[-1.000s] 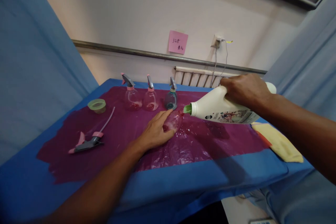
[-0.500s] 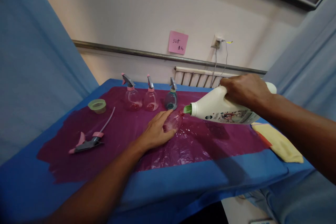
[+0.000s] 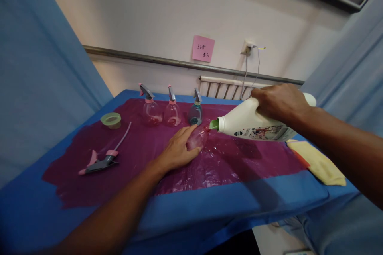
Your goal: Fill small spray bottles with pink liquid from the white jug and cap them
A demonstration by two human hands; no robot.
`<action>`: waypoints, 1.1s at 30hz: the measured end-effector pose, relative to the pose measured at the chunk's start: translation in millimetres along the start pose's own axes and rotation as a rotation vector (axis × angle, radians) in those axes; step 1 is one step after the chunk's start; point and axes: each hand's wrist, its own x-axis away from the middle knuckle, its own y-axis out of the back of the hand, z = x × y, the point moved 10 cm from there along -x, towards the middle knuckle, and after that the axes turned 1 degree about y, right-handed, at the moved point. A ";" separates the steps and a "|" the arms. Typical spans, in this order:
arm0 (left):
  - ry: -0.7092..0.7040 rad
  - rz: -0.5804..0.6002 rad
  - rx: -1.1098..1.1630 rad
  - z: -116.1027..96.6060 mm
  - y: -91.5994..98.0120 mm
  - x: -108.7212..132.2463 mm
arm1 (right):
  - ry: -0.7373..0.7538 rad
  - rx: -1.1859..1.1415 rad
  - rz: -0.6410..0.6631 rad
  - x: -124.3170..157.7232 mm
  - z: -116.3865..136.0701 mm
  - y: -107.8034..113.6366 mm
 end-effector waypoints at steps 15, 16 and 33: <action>0.029 0.009 0.027 -0.7 2.0 -0.4 | -0.041 0.122 0.035 3.0 -2.1 -19.3; 0.044 0.013 0.030 0.5 1.9 -0.5 | -0.056 0.106 0.037 4.4 -2.3 -24.9; 0.215 0.026 0.184 28.9 0.8 11.2 | -0.719 -1.023 -0.246 62.7 -81.4 -181.6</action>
